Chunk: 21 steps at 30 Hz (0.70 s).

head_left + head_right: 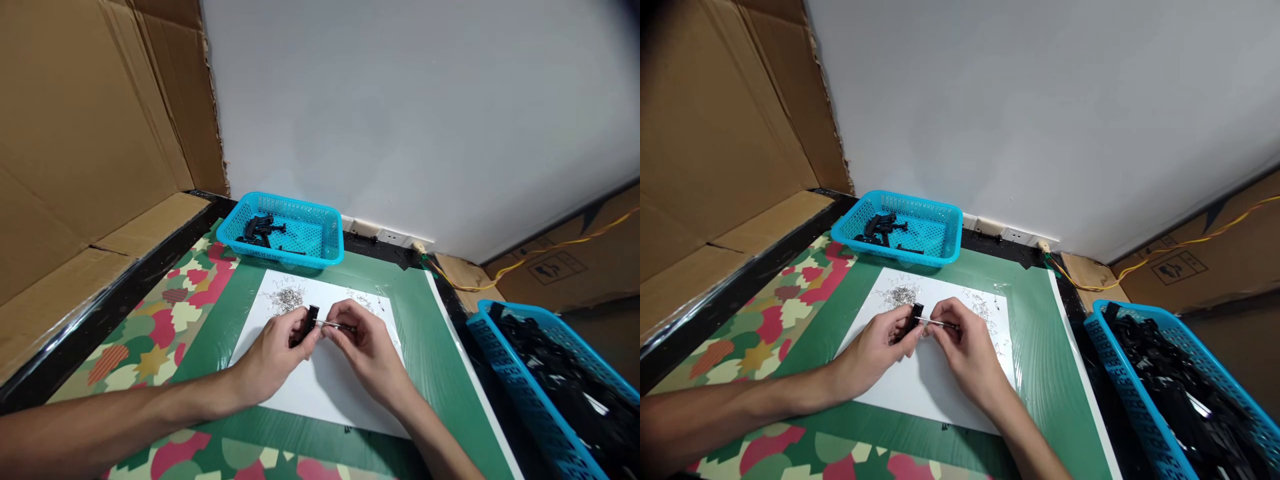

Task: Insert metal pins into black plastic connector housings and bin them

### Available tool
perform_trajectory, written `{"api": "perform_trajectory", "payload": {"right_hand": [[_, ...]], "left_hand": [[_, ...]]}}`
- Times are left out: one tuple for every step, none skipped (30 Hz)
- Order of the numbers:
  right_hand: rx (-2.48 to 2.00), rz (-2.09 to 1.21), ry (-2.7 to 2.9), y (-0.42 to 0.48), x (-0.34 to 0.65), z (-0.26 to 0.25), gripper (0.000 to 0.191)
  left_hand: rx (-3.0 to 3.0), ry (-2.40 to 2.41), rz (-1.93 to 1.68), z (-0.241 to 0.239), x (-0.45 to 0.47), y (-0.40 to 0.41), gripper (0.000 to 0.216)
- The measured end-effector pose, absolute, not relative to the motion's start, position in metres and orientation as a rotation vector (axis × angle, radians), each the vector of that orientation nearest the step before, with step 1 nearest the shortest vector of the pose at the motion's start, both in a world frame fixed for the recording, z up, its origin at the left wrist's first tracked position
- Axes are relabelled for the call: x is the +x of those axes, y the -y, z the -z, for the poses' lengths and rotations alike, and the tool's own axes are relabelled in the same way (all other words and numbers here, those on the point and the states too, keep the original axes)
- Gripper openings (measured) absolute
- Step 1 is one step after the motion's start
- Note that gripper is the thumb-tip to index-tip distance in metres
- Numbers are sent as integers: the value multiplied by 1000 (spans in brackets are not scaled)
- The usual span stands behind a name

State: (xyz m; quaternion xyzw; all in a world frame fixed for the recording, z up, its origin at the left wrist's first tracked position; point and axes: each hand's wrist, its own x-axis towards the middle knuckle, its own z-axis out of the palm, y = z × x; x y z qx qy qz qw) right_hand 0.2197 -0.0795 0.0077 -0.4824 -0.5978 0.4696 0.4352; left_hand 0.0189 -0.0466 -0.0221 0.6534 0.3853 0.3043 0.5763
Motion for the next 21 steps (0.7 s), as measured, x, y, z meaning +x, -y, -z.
{"api": "perform_trajectory", "payload": {"right_hand": [[-1206, -1165, 1492, 80, 219, -8, 15], [-1213, -1161, 1498, 80, 219, -8, 15], [-1223, -1160, 1503, 80, 219, -9, 15], [-1230, -1163, 1505, 80, 219, -10, 16], [-1238, -1169, 1506, 80, 219, -11, 18], [-1247, -1178, 1506, 80, 219, -13, 20], [-1254, -1191, 1506, 80, 219, -14, 22], [-1256, -1205, 1507, 80, 219, -16, 24], [-1253, -1221, 1508, 79, 220, -17, 25], [-1245, -1235, 1509, 79, 220, -18, 26], [-1233, -1247, 1509, 79, 221, -18, 26], [-1218, -1257, 1505, 79, 221, -18, 25], [-1204, -1268, 1498, 79, 222, -17, 25], [-1194, -1277, 1491, 79, 223, -15, 24], [-1188, -1283, 1484, 79, 223, -14, 23], [-1186, -1283, 1479, 79, 224, -12, 22], [-1190, -1274, 1480, 79, 225, -10, 22], [-1199, -1253, 1490, 79, 226, -9, 21], [-1212, -1219, 1508, 78, 226, -8, 20], [-1225, -1177, 1532, 78, 227, -8, 19], [-1236, -1134, 1557, 77, 227, -7, 18]], "left_hand": [[1524, -903, -708, 22, 19, 46, 28], [1517, -900, -706, 22, 18, 46, 28], [1509, -888, -703, 22, 18, 46, 28], [1501, -870, -702, 22, 17, 45, 29], [1495, -848, -700, 21, 17, 45, 29], [1491, -822, -699, 21, 16, 44, 30], [1485, -797, -695, 20, 15, 44, 30], [1476, -778, -691, 20, 14, 43, 31], [1462, -766, -686, 19, 14, 43, 32], [1445, -758, -681, 20, 13, 43, 33], [1429, -749, -674, 20, 13, 42, 34], [1413, -741, -669, 21, 13, 42, 35], [1401, -732, -667, 21, 13, 41, 36], [1390, -724, -668, 22, 13, 40, 37], [1377, -713, -668, 23, 13, 39, 38], [1358, -701, -667, 23, 14, 38, 39], [1338, -689, -669, 24, 14, 37, 40], [1316, -675, -670, 24, 15, 36, 41], [1297, -661, -669, 25, 15, 35, 42], [1280, -648, -670, 25, 16, 35, 43], [1270, -638, -672, 26, 16, 34, 43]]}}
